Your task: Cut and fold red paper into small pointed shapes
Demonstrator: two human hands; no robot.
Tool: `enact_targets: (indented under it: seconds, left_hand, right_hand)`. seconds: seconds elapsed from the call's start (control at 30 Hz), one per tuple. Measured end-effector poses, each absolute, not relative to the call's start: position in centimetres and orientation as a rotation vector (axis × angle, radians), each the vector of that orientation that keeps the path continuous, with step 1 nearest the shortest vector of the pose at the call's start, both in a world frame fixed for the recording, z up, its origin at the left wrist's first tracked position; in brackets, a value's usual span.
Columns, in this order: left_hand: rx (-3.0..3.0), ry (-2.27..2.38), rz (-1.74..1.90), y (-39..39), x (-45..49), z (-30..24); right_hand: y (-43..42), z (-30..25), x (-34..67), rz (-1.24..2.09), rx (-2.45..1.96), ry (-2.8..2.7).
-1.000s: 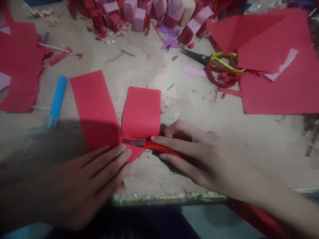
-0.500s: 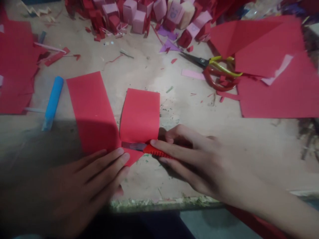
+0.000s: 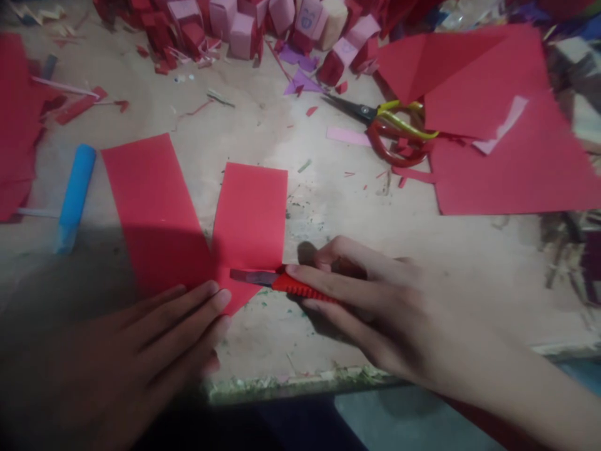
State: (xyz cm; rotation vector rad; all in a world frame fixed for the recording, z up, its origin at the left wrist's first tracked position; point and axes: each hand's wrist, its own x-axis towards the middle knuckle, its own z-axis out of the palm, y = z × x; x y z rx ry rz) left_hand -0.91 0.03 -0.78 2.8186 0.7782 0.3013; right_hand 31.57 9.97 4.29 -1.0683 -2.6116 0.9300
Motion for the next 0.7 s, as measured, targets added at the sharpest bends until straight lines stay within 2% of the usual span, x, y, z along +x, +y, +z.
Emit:
enact_targets:
  seconds: [0.5,0.7]
  left_hand:
    - [2.806,0.788,0.339,-0.1,-1.0,-1.0]
    - [2.792,0.713,0.262,0.4,-1.4,-0.4]
  right_hand:
    - [9.3,4.3,33.7,0.956,-1.169,-2.584]
    - [8.9,4.5,34.6,0.871,-1.23,-2.616]
